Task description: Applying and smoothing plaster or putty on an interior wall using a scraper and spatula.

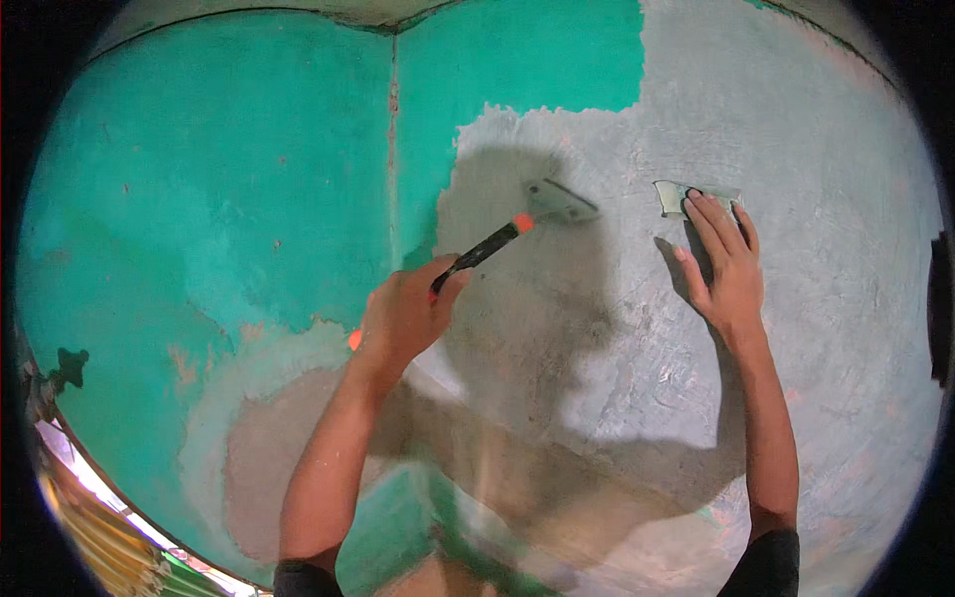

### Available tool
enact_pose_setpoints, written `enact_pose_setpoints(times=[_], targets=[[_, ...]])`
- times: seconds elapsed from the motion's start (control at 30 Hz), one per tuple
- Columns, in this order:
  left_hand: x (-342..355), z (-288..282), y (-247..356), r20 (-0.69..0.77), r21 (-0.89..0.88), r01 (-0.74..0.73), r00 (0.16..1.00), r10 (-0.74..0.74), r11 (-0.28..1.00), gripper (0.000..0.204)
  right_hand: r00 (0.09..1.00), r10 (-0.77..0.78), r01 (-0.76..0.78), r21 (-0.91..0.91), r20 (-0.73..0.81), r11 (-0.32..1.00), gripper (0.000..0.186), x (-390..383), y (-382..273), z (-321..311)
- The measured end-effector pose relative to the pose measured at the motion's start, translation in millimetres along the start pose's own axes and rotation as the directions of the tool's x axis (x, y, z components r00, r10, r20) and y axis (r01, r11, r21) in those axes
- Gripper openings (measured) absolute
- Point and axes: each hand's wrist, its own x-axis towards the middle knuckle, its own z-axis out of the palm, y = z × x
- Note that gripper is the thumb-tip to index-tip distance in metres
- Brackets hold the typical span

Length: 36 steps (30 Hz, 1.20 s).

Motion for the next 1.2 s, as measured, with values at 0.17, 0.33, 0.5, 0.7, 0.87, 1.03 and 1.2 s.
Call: enact_pose_setpoints(times=[0.17, 0.33, 0.5, 0.7, 0.87, 1.03, 1.2], targets=[[-11.0, 4.2, 2.0, 0.031, -0.026, 0.042, 0.999, -0.041, 0.999, 0.032, 1.000, -0.009, 0.009, 0.014, 0.004, 1.000, 0.049, -0.5, 2.2, -0.3], [-10.7, 6.2, 9.7, -0.003, -0.038, 0.034, 0.999, -0.034, 0.999, 0.033, 1.000, -0.011, 0.011, 0.009, 0.017, 1.000, 0.050, -1.4, 3.1, 1.2], [-21.6, 15.5, -4.8, 0.018, -0.006, 0.098, 0.995, -0.098, 0.995, 0.031, 0.999, -0.030, 0.031, -0.049, 0.020, 0.998, 0.052, 0.4, 1.5, 2.2], [-178.5, 82.8, -2.2, 0.215, -0.107, 0.293, 0.940, -0.266, 0.950, 0.030, 0.999, -0.030, 0.032, -0.107, 0.025, 0.994, 0.052, -3.2, 4.3, 7.5], [-308.0, 123.8, 69.7, 0.732, -0.575, 0.723, 0.663, -0.154, 0.383, 0.041, 0.999, -0.037, 0.038, -0.112, 0.008, 0.993, 0.053, 11.4, -6.9, 20.5], [-354.4, 122.1, 156.3, 0.900, -0.428, 0.863, 0.377, -0.221, -0.270, 0.054, 0.899, -0.365, 0.363, 0.052, 0.242, 0.930, 0.054, 72.3, -20.0, 45.8], [-357.6, 114.1, 176.2, 0.898, -0.440, 0.858, 0.424, -0.119, -0.263, 0.056, 0.969, -0.242, 0.244, -0.023, 0.056, 0.970, 0.058, 88.1, -28.9, 67.9]])
